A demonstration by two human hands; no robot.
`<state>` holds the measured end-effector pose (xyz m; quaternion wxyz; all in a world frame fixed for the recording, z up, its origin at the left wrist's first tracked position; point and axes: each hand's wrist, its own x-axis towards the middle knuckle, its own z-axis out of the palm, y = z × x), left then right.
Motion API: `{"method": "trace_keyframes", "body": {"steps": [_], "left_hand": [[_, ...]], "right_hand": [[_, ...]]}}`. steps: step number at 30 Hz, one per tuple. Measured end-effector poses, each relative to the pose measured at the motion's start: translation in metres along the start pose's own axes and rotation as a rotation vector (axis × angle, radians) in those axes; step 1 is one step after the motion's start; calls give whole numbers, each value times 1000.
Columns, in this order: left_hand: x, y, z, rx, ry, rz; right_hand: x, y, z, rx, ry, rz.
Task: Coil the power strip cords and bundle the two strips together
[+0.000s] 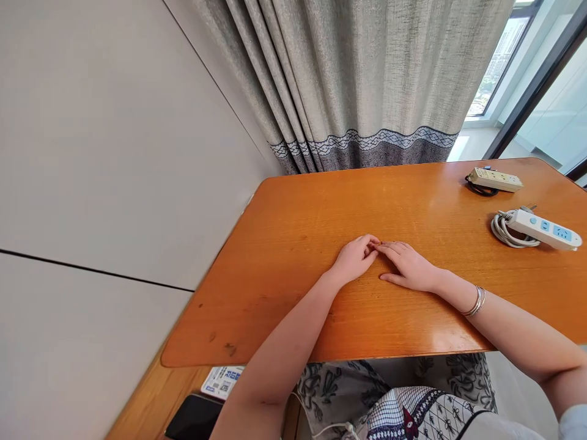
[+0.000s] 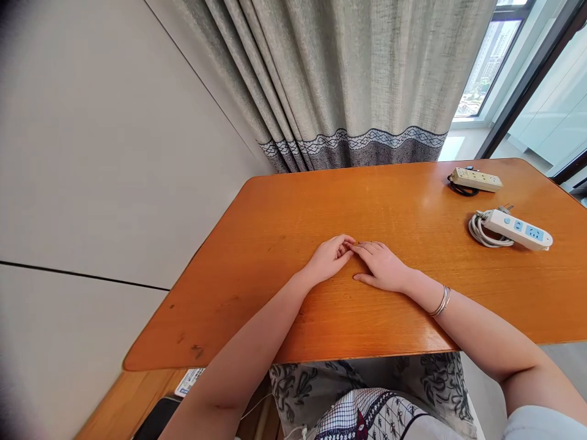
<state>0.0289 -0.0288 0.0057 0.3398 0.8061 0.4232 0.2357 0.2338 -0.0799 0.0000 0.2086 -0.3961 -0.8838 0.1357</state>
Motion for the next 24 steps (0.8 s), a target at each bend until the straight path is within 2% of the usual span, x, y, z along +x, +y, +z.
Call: {"method": "trace_keyframes", "body": {"steps": [13, 16, 21, 24], "left_hand": [[-2, -6, 0, -86, -8, 1], [2, -6, 2, -317, 61, -80], [10, -3, -4, -936, 179, -375], [11, -1, -10, -1073, 196, -450]], "right_hand": [[1, -1, 1, 8, -3, 28], [1, -2, -1, 72, 33, 47], [3, 2, -3, 268, 211, 185], [3, 6, -3, 341, 266, 273]]}}
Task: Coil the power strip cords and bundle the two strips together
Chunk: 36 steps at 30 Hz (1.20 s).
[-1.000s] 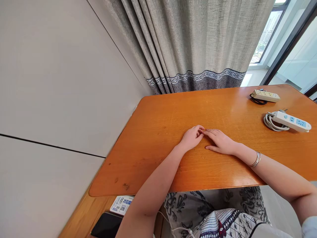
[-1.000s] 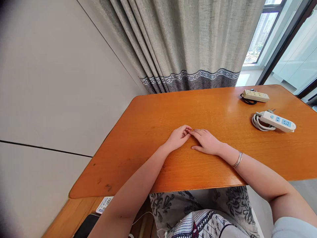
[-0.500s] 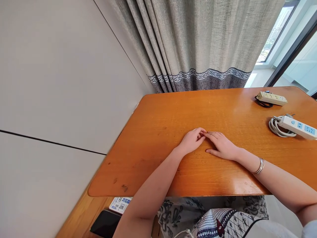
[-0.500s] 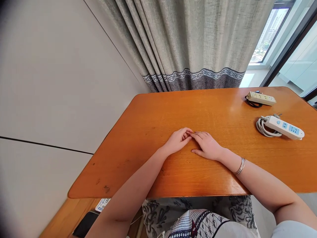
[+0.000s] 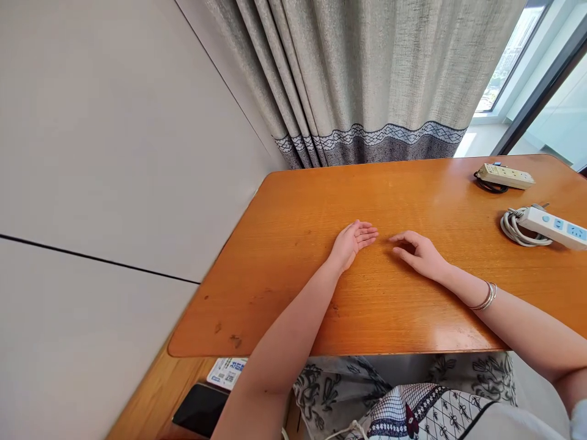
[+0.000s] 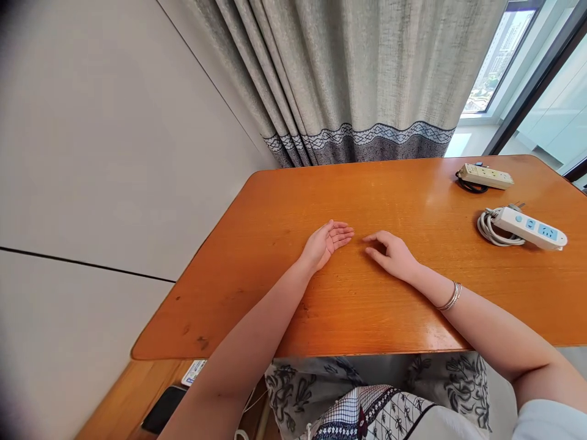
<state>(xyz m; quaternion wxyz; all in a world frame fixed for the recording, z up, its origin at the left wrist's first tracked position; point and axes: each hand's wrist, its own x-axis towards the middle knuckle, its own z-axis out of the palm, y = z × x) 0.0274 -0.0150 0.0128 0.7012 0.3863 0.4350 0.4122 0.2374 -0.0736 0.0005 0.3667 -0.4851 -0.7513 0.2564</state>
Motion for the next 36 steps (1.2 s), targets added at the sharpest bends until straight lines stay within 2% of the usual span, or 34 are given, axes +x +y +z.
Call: {"method": "trace_keyframes", "body": {"steps": [4, 13, 26, 36], "left_hand": [[-1, 4, -1, -26, -7, -23], [-2, 6, 1, -56, 14, -41], [-3, 8, 3, -64, 20, -37], [-2, 8, 4, -80, 27, -37]], "right_hand": [[1, 4, 0, 36, -30, 31], [2, 3, 1, -42, -117, -75], [2, 2, 0, -94, -159, -110], [4, 0, -4, -138, -193, -74]]}}
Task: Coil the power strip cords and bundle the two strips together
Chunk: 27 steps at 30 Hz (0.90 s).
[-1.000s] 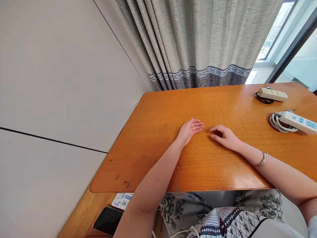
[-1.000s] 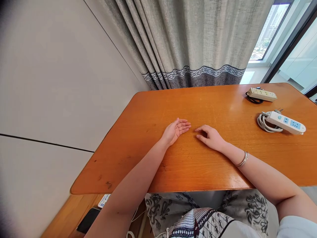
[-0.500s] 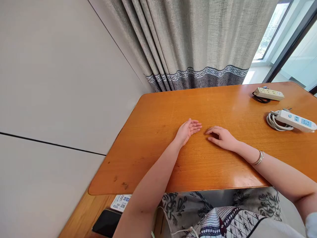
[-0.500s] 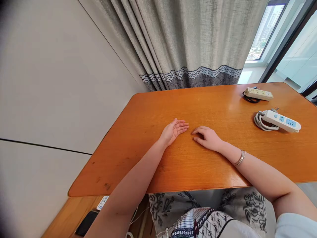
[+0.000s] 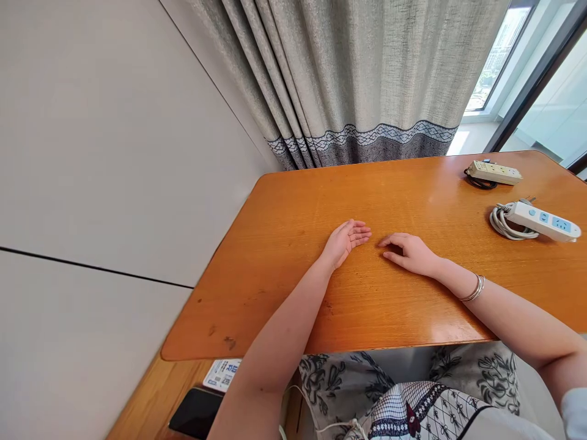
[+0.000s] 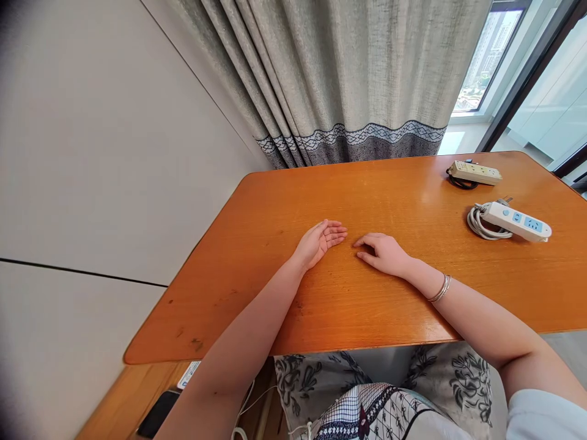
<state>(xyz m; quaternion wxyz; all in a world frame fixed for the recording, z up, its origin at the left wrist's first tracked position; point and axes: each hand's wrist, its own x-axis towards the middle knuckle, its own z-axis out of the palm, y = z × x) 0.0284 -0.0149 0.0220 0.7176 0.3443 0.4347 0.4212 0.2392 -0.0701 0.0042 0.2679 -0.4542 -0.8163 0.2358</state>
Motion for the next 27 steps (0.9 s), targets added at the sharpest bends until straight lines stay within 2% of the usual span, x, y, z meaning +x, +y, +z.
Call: {"method": "trace_keyframes", "body": {"steps": [3, 5, 7, 9, 11, 13, 15, 17, 19, 22, 25, 27], "left_hand": [[1, 1, 0, -7, 0, -7], [1, 1, -1, -8, -2, -9], [2, 1, -3, -9, -7, -9], [2, 1, -4, -12, -13, -6], [2, 1, -4, -8, -18, -4], [2, 1, -4, -2, -24, -2], [2, 1, -4, 0, -28, -1], [1, 1, -3, 0, -28, -1], [0, 2, -2, 1, -26, -3], [0, 2, -2, 7, -22, -4], [3, 0, -4, 13, -30, 4], [5, -2, -5, 15, -46, 16]], "right_hand": [[1, -1, -7, -33, -34, -39], [2, 2, -22, -113, -33, -61], [0, 9, -46, -254, 25, -31], [-6, 20, -79, -415, 152, 70], [-18, 31, -115, -551, 315, 238], [-34, 40, -146, -635, 494, 508], [-50, 48, -167, -659, 662, 858], [-65, 57, -178, -666, 734, 1111], [-76, 68, -182, -661, 691, 1263], [-84, 79, -186, -573, 476, 1435], [-87, 80, -192, -510, 318, 1508], [-89, 78, -194, -495, 278, 1477]]}}
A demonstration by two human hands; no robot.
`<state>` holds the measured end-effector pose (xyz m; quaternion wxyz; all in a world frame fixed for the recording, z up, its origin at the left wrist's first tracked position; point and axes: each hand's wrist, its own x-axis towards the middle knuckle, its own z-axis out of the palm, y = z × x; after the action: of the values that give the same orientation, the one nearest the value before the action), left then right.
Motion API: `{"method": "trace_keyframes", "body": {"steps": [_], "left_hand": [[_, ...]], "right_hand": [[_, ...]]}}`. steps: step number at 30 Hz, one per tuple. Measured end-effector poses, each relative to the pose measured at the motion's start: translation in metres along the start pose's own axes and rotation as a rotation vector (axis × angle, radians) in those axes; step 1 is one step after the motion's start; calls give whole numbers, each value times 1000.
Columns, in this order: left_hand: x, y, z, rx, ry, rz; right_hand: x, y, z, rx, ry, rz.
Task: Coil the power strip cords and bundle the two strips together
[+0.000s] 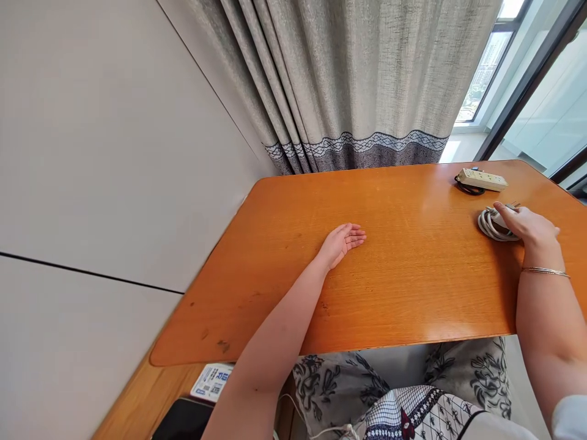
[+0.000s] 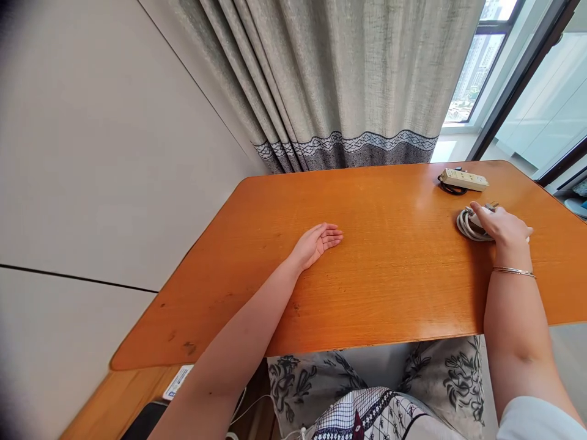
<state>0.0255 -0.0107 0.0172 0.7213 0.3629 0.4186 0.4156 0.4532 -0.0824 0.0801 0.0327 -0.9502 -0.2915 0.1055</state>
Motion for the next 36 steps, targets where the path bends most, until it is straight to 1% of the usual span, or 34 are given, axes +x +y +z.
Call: {"method": "trace_keyframes", "body": {"steps": [3, 5, 7, 9, 11, 12, 13, 15, 18, 21, 23, 25, 27, 29, 31, 33, 36], "left_hand": [[1, -2, -1, 0, -11, 9], [1, -2, -2, 3, -9, 9], [1, -2, -2, 14, -10, 12], [0, -2, -1, 35, -9, 17], [0, -4, 0, 68, -6, 24], [0, -5, 1, 92, -7, 29], [0, -7, 1, 122, -12, 35], [0, -12, 3, 200, -33, 54], [0, -20, 6, 321, -38, 133], [-1, -23, 9, 363, -28, 199], [-3, -23, 10, 354, -39, 201], [-3, -22, 10, 361, -41, 190], [-2, -19, 8, 381, -18, 202], [0, -16, 4, 405, 37, 241], [4, -11, -2, 420, 118, 285], [7, -6, -8, 395, 204, 311], [11, 1, -15, 232, 294, 336]], "right_hand": [[-2, 1, 1, 26, -73, -153], [-4, -3, 8, 53, -100, -265], [-8, -15, 18, 85, -101, -380], [-18, -33, 33, 145, -82, -519], [-34, -55, 50, 276, -50, -657], [-44, -66, 59, 391, -45, -716], [-55, -76, 67, 520, -76, -767], [-77, -92, 82, 730, -236, -848], [-106, -105, 99, 931, -457, -854], [-120, -106, 104, 1051, -606, -820], [-121, -104, 103, 1076, -669, -821], [-120, -101, 100, 1072, -652, -855], [-117, -99, 98, 1053, -570, -898], [-116, -98, 97, 1035, -481, -919], [-114, -97, 97, 1046, -422, -914], [-113, -97, 97, 1092, -394, -889], [-111, -97, 96, 1173, -419, -818]]}}
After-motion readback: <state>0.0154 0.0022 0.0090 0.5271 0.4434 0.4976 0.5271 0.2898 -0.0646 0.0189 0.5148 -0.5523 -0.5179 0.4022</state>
